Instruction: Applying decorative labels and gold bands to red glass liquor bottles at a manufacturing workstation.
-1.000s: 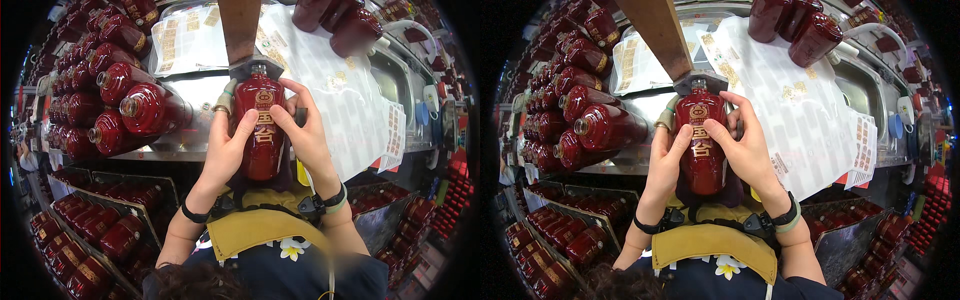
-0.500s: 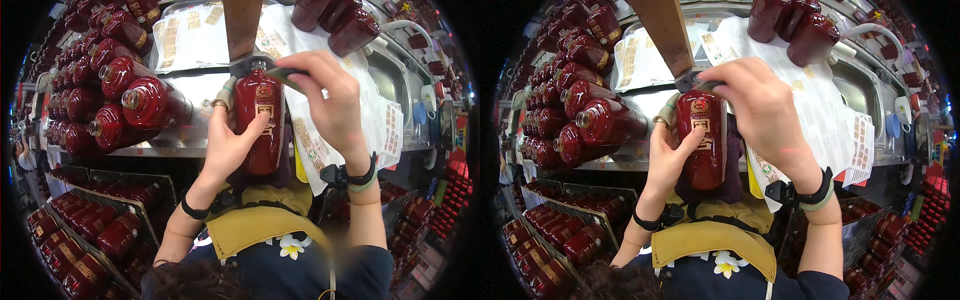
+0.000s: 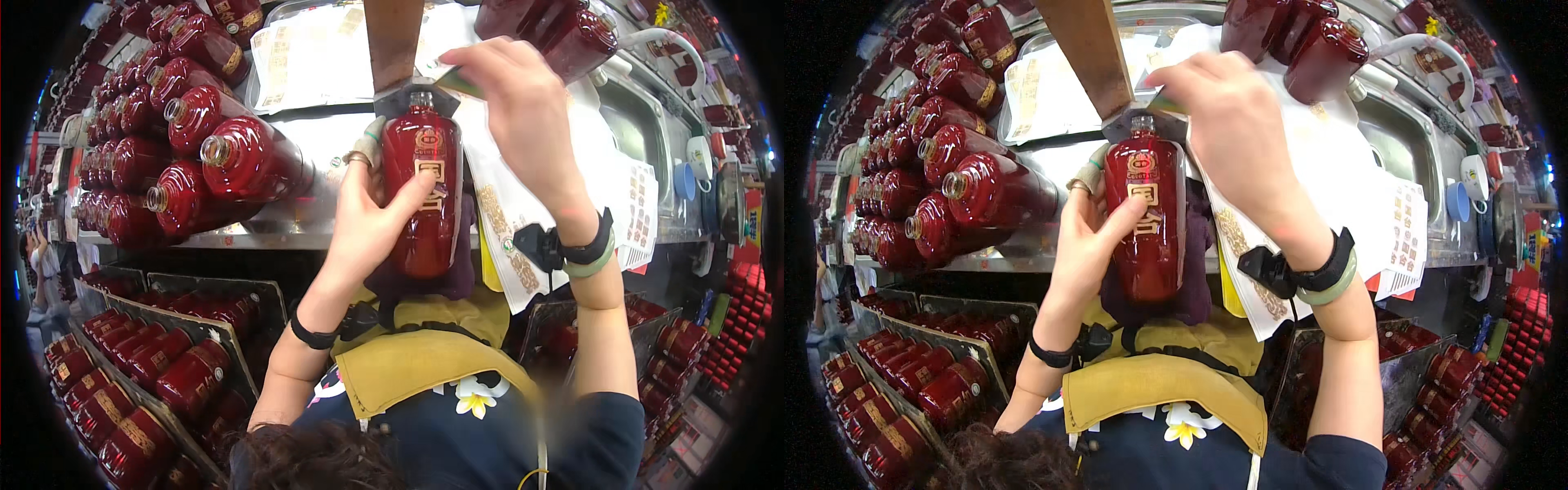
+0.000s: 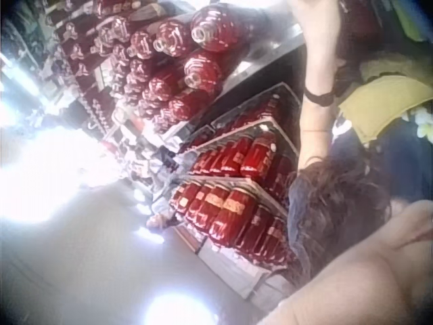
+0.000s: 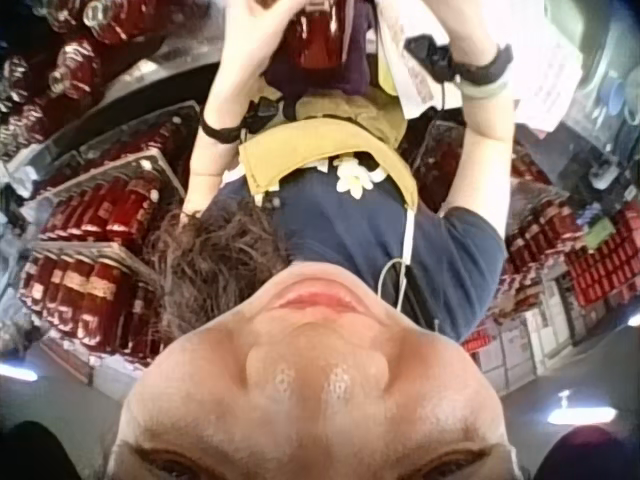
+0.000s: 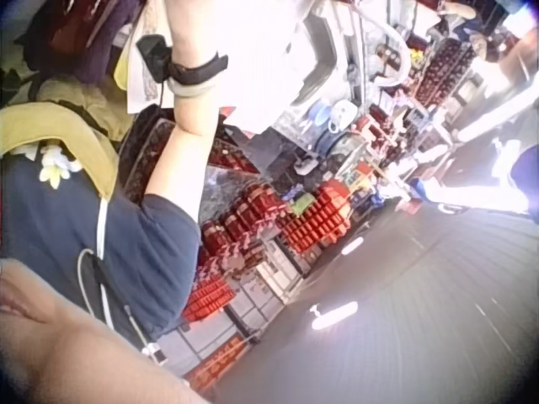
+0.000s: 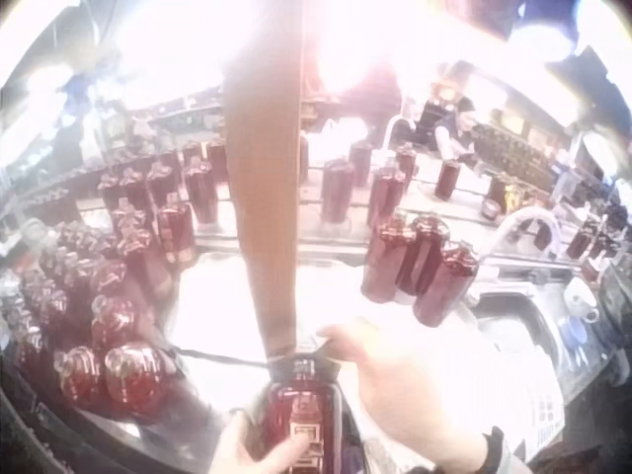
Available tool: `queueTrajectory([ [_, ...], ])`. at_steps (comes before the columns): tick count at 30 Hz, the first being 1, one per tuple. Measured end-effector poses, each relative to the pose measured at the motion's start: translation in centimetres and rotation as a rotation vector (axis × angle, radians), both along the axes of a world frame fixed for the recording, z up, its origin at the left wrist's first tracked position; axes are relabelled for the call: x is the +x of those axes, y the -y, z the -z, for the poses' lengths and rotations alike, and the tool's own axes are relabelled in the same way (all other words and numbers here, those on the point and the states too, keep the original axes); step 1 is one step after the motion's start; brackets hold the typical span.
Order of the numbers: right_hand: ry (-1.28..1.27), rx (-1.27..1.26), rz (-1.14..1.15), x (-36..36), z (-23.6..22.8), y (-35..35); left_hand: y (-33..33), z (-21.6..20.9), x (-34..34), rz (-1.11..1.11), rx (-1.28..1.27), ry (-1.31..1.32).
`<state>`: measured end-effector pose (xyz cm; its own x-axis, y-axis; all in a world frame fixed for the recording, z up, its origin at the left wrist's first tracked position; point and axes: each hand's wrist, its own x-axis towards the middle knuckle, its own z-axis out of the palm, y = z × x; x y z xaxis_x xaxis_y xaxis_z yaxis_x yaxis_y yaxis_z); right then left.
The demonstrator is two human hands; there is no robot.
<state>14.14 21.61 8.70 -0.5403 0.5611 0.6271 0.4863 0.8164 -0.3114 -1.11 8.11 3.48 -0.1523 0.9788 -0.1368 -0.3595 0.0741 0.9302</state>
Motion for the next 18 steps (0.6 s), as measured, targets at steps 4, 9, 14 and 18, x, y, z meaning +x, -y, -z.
queueTrajectory([
  [4, -0.353, -0.806, 0.057, 2.1, 1.0, 2.9, 0.8, 0.5, -1.0, 0.029, -0.028, 0.093],
  [9, -0.492, -1.162, 0.016, 2.3, 5.4, 8.2, 1.7, 1.2, -0.6, -0.002, -0.004, 0.107],
  [14, -0.626, -1.269, -0.007, 1.9, 6.0, 9.9, 1.9, 0.7, -0.7, 0.028, 0.009, 0.031],
  [18, -0.609, -1.254, -0.010, 2.1, 5.7, 9.9, 1.6, 0.3, -0.7, 0.057, 0.021, 0.036],
])
